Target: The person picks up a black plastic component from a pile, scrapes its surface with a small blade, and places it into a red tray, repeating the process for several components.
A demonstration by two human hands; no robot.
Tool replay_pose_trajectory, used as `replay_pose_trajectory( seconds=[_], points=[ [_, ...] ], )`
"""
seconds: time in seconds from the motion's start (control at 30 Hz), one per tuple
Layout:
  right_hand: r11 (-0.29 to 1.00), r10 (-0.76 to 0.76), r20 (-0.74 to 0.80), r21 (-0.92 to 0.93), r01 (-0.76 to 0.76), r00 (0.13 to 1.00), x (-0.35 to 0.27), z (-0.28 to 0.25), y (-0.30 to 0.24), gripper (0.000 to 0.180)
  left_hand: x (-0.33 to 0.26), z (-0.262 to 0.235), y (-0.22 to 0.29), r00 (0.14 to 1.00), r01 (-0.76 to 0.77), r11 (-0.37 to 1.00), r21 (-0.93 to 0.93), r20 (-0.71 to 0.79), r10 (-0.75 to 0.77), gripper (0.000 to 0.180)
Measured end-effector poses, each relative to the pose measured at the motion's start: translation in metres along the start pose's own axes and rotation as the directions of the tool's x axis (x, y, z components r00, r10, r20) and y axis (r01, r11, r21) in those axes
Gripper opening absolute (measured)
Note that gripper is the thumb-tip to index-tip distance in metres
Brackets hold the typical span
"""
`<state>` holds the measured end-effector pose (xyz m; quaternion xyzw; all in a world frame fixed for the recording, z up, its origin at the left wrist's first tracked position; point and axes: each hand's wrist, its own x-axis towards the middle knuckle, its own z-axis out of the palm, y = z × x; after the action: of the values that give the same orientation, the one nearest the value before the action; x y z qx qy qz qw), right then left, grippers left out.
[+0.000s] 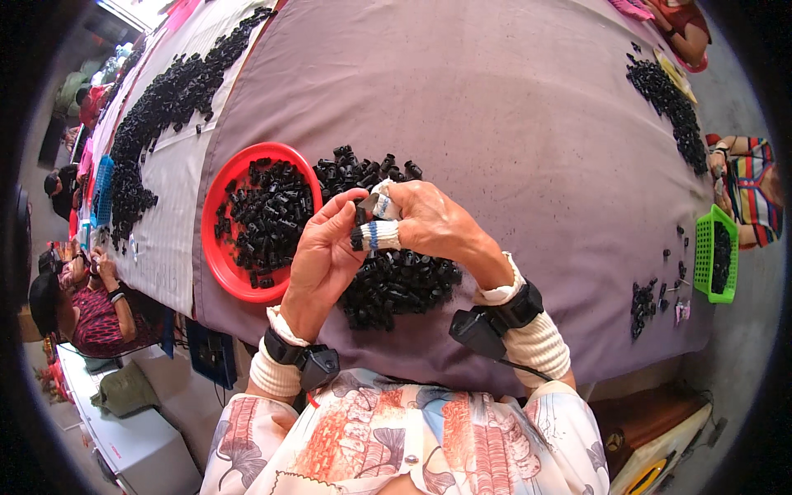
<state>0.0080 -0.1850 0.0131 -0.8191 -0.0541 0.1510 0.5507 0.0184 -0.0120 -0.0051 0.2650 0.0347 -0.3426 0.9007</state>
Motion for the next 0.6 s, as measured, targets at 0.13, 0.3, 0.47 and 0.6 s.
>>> replay_pose_trajectory(
  seconds=[0.13,0.3,0.47,0.6],
  points=[
    [0.997,-0.054,-0.006,-0.057,0.053,0.999,0.003,0.003,0.000,0.038,-0.003,0.001,0.001,0.999,-0.026,0.999,0.043,-0.025,0.027,0.020],
    [0.985,-0.138,0.017,-0.104,0.139,0.990,0.002,0.005,0.005,0.040,-0.004,0.005,-0.002,0.994,-0.032,0.990,0.138,-0.101,0.046,0.019],
    [0.999,-0.019,0.032,-0.038,0.020,0.999,-0.006,-0.001,0.000,0.038,-0.003,0.003,0.004,0.988,-0.091,0.973,0.211,-0.106,0.115,0.019],
    [0.996,0.058,0.001,0.063,-0.058,0.998,-0.006,-0.006,0.004,0.021,-0.014,-0.013,0.039,0.887,-0.254,0.836,0.486,-0.228,0.402,0.018]
  ],
)
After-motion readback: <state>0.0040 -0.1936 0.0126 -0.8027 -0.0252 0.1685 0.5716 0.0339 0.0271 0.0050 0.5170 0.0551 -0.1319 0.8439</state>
